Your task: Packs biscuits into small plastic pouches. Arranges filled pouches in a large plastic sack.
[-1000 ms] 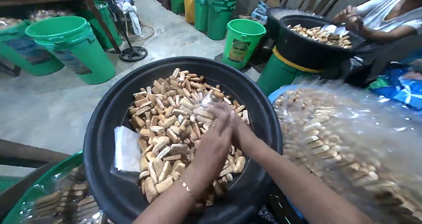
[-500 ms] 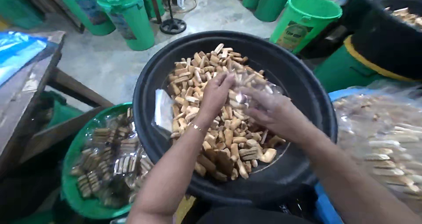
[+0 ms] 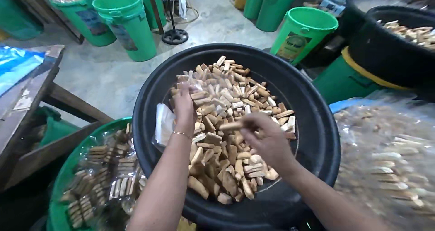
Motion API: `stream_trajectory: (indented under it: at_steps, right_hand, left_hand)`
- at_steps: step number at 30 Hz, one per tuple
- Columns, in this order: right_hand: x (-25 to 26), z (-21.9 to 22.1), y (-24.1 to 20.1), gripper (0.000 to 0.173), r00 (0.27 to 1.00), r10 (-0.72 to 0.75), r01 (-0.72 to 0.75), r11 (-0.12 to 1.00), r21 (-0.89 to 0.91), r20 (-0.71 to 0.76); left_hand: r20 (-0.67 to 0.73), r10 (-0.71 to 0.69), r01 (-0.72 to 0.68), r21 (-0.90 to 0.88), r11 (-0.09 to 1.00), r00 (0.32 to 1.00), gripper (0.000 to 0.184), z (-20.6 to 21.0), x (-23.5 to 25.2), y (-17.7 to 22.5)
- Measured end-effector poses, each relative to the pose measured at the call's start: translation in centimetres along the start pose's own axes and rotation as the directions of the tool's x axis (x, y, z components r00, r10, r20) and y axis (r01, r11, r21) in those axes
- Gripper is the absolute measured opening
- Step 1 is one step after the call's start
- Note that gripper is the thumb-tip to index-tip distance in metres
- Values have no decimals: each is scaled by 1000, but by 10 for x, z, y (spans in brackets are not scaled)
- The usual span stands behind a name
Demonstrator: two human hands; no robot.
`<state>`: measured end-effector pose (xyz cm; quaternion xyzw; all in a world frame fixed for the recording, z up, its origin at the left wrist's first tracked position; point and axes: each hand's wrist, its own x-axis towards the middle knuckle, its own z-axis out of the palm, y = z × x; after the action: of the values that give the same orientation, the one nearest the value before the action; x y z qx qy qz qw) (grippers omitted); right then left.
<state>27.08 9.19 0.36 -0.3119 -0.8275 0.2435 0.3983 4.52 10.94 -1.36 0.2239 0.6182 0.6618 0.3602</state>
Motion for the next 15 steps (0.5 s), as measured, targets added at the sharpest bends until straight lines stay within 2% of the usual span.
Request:
stream_trajectory:
  at_steps: [1,2,3,5,7,9,10,11,13,14,15]
  right_hand:
    - [2,-7,5,16,979,-77,82,996,21,-189]
    - [6,-13,8,13,943,-128,137,991,9,-308]
    - [12,-15,10,11,913,-175,180,983,-20,-369]
    - [23,-8,17,14,883,-259,247,966,-81,-392]
    - [31,1,26,16,901,-277,265,961,-83,-335]
    - [35,-2,29,18,941,-232,243,970,14,-247]
    - [37,-9,27,21,964,-186,206,975,89,-190]
    - [37,-18,25,23,982,-142,160,977,144,-127]
    - [28,-27,27,21,996,-85,86,992,94,-12]
    - [23,-26,30,20,995,-16,17,1000,-11,101]
    - [19,-23,31,20,947,102,-59,987,-146,303]
  left_hand:
    - [22,1,-1,-6,1000,1000,59,5,-5,1]
    - [43,5,-4,-19,1000,999,57,11,-11,2]
    - [64,4,-2,-32,999,998,54,19,-16,2]
    - [117,-27,32,-44,999,993,51,35,-30,4]
    - [247,-76,96,-73,993,966,48,43,-45,7]
    - [456,-72,148,-132,980,887,37,39,-52,10]
    - [537,-44,137,-135,981,842,29,34,-48,10]
    - [566,-18,108,-126,986,824,26,28,-43,10]
    - [501,29,75,-186,980,865,25,16,-29,11]
    - [435,46,76,-257,963,899,27,13,-18,14]
    - [364,41,80,-311,947,930,29,10,-8,16]
